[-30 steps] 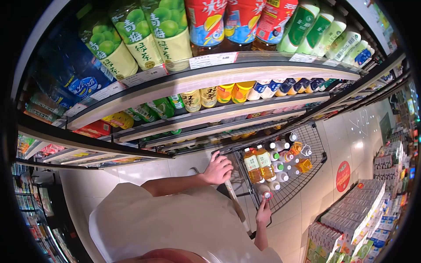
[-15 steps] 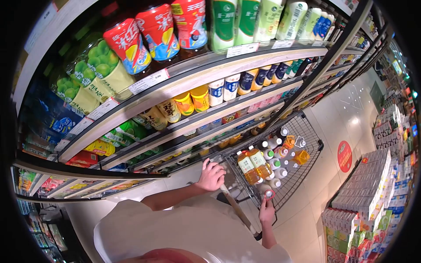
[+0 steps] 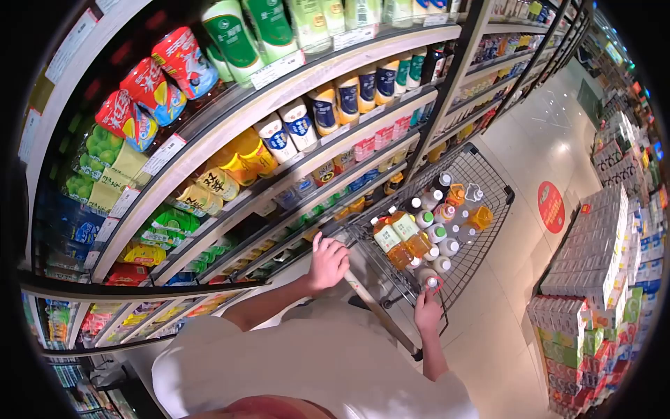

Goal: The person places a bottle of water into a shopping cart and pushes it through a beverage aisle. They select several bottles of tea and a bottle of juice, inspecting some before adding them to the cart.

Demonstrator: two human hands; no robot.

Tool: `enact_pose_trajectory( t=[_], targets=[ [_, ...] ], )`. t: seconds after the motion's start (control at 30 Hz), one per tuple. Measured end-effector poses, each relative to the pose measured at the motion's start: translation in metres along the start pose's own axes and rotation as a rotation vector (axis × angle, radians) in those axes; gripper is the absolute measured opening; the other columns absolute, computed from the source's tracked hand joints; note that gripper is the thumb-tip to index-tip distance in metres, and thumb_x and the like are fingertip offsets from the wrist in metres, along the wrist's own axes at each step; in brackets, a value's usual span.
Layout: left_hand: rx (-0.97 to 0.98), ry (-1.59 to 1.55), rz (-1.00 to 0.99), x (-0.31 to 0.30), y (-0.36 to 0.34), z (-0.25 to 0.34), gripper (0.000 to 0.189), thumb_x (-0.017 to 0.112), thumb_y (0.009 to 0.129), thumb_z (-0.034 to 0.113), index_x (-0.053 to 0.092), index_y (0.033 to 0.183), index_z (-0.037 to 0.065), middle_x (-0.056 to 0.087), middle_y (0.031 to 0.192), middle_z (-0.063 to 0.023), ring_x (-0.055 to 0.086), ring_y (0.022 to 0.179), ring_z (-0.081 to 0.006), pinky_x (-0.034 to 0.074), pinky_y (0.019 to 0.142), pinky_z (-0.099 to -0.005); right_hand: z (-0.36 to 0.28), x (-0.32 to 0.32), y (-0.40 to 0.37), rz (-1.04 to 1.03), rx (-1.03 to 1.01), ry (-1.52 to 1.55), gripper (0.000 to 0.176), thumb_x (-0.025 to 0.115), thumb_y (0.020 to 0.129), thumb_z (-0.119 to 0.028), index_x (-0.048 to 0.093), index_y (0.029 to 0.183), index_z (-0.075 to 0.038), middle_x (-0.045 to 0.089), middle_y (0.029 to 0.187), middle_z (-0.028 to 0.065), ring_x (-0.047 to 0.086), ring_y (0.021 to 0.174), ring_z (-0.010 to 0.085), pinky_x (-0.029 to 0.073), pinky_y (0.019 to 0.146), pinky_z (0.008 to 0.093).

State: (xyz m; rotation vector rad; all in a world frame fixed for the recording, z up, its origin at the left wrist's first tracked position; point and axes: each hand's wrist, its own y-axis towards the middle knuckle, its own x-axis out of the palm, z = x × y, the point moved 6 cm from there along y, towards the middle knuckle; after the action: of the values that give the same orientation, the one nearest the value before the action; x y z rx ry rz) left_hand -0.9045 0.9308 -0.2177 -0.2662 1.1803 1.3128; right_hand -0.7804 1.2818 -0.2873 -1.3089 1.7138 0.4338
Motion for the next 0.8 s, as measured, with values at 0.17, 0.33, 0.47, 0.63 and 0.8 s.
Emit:
enact_pose_trajectory(
  t=[0.17, 0.33, 0.47, 0.63, 0.8],
  targets=[
    [-0.001, 0.041, -0.061, 0.017, 0.014, 0.004, 0.014, 0.075, 0.086, 0.019, 0.074, 0.099, 0.013, 0.07, 0.111, -0.0048, 0.061, 0.117, -0.0302, 0.031, 0.123, -0.0696, 0.009, -0.015, 0.013, -0.013, -0.03, 0.063, 0.044, 0.051, 0.114, -0.041, 0.073, 0.119, -0.003, 0.077, 0.101, 0.0284, 0.074, 0.098, 0.0501, 0.058, 0.088, 0.0581],
    [-0.011, 0.015, -0.069, 0.027, 0.026, 0.016, 0.01, 0.068, 0.093, 0.018, 0.075, 0.1, 0.015, 0.068, 0.107, -0.0048, 0.06, 0.117, -0.0312, 0.028, 0.123, -0.0668, 0.036, -0.014, 0.031, -0.056, 0.035, 0.095, 0.042, 0.059, 0.11, -0.045, 0.077, 0.114, -0.007, 0.079, 0.1, 0.0227, 0.076, 0.099, 0.0459, 0.059, 0.087, 0.0553],
    [-0.021, 0.048, -0.077, 0.037, 0.036, 0.025, 0.012, 0.065, 0.095, 0.018, 0.075, 0.101, 0.016, 0.068, 0.108, -0.0045, 0.06, 0.118, -0.0317, 0.026, 0.125, -0.0654, 0.044, -0.022, 0.041, -0.091, 0.038, 0.146, 0.042, 0.059, 0.11, -0.045, 0.077, 0.114, -0.006, 0.079, 0.098, 0.0225, 0.076, 0.098, 0.0452, 0.058, 0.087, 0.0542],
    [-0.024, 0.068, -0.092, 0.053, 0.046, 0.033, 0.014, 0.062, 0.098, 0.02, 0.075, 0.102, 0.015, 0.068, 0.106, -0.0045, 0.06, 0.119, -0.0318, 0.026, 0.126, -0.0655, 0.058, -0.031, 0.056, -0.12, 0.039, 0.165, 0.042, 0.059, 0.111, -0.043, 0.077, 0.114, -0.006, 0.078, 0.096, 0.0221, 0.076, 0.096, 0.0452, 0.057, 0.085, 0.0539],
    [-0.035, 0.063, -0.067, 0.061, 0.064, 0.049, 0.011, 0.068, 0.094, 0.019, 0.076, 0.096, 0.013, 0.071, 0.105, -0.0063, 0.061, 0.118, -0.0333, 0.029, 0.126, -0.0669, 0.062, -0.049, 0.068, -0.092, -0.008, 0.211, 0.041, 0.06, 0.111, -0.041, 0.076, 0.112, -0.003, 0.078, 0.094, 0.0227, 0.076, 0.095, 0.0448, 0.057, 0.085, 0.0536]
  ],
)
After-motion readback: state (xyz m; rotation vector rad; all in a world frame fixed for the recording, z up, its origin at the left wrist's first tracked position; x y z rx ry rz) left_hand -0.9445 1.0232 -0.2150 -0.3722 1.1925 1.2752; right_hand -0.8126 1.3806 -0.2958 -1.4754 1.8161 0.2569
